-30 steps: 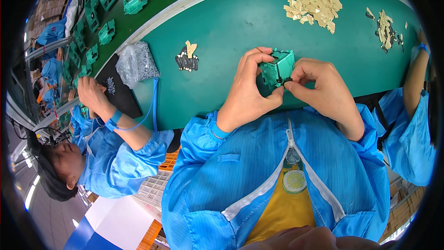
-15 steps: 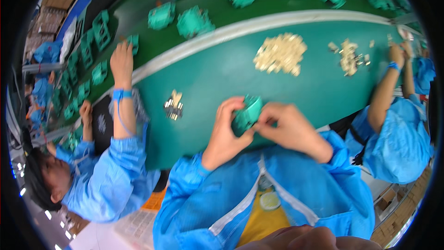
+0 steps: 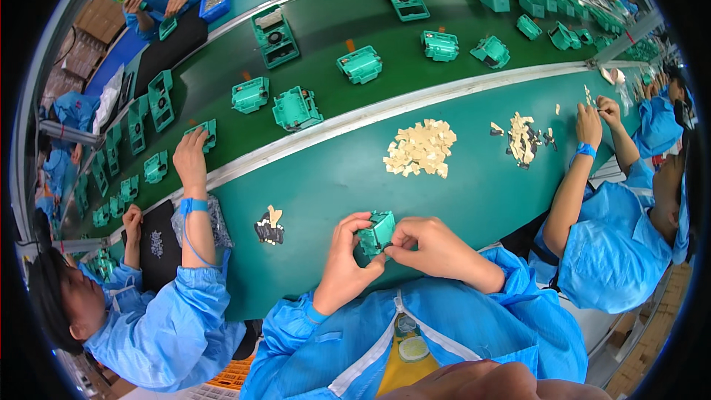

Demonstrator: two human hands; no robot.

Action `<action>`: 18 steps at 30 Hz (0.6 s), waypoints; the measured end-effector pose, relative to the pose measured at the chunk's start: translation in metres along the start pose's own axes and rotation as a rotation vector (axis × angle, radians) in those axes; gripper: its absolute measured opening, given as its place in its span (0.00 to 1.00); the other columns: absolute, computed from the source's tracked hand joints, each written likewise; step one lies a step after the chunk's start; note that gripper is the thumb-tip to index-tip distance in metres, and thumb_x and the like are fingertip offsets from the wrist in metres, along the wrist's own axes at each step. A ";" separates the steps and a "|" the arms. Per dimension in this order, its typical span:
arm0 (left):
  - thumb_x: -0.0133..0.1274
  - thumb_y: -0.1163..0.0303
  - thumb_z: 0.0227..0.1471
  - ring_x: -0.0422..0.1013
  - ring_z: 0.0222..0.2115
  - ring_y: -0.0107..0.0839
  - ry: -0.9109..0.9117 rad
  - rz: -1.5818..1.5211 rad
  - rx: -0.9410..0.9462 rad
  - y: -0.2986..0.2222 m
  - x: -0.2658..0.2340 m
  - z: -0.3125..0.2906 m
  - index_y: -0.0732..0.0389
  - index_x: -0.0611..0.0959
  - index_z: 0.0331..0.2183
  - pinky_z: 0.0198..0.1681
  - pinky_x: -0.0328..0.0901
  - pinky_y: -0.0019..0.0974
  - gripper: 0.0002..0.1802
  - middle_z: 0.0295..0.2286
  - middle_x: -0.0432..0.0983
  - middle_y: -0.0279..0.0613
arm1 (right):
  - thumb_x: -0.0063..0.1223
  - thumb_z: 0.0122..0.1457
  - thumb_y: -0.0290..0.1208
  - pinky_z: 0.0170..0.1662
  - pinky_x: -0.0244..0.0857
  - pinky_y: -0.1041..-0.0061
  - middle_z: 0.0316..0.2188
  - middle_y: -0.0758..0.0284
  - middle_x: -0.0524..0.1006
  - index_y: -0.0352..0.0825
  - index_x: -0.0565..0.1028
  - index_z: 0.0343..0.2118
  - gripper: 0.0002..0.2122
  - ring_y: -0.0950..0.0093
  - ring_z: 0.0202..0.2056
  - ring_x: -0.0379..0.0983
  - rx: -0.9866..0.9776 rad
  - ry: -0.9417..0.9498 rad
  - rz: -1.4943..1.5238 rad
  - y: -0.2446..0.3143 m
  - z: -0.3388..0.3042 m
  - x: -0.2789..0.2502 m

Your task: The person assembles small electronic components into green plastic housings by hand, inserting circuit boards into the housings.

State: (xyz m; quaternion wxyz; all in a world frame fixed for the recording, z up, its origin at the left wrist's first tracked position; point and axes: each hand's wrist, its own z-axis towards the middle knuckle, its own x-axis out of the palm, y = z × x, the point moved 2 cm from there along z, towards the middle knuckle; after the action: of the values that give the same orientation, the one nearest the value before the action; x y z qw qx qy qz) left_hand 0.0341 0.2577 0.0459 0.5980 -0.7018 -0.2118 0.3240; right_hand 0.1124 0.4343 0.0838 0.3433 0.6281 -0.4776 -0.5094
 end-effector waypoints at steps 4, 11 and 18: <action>0.63 0.79 0.42 0.66 0.55 0.44 -0.031 0.007 0.018 0.003 -0.001 -0.004 0.60 0.70 0.50 0.50 0.68 0.41 0.32 0.56 0.65 0.49 | 0.64 0.56 0.26 0.33 0.72 0.74 0.27 0.63 0.79 0.28 0.77 0.29 0.07 0.74 0.28 0.78 0.034 -0.004 -0.015 0.005 -0.002 0.000; 0.64 0.76 0.43 0.63 0.56 0.44 0.011 0.011 0.034 0.005 0.002 -0.003 0.60 0.70 0.50 0.52 0.66 0.43 0.31 0.55 0.65 0.48 | 0.64 0.56 0.25 0.34 0.72 0.75 0.28 0.63 0.79 0.28 0.77 0.30 0.07 0.76 0.30 0.78 0.057 -0.035 0.009 0.003 -0.006 0.002; 0.64 0.76 0.43 0.63 0.56 0.46 -0.013 0.002 0.011 0.003 0.000 -0.006 0.61 0.70 0.50 0.52 0.66 0.43 0.31 0.55 0.65 0.49 | 0.64 0.56 0.24 0.34 0.72 0.76 0.28 0.65 0.79 0.27 0.77 0.30 0.06 0.78 0.30 0.77 0.059 -0.022 -0.003 0.004 -0.006 0.006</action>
State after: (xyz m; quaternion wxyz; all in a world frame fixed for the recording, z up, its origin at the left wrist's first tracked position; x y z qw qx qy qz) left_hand 0.0376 0.2528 0.0434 0.6000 -0.6967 -0.2133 0.3302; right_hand 0.1170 0.4272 0.0874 0.3187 0.6331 -0.4952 -0.5024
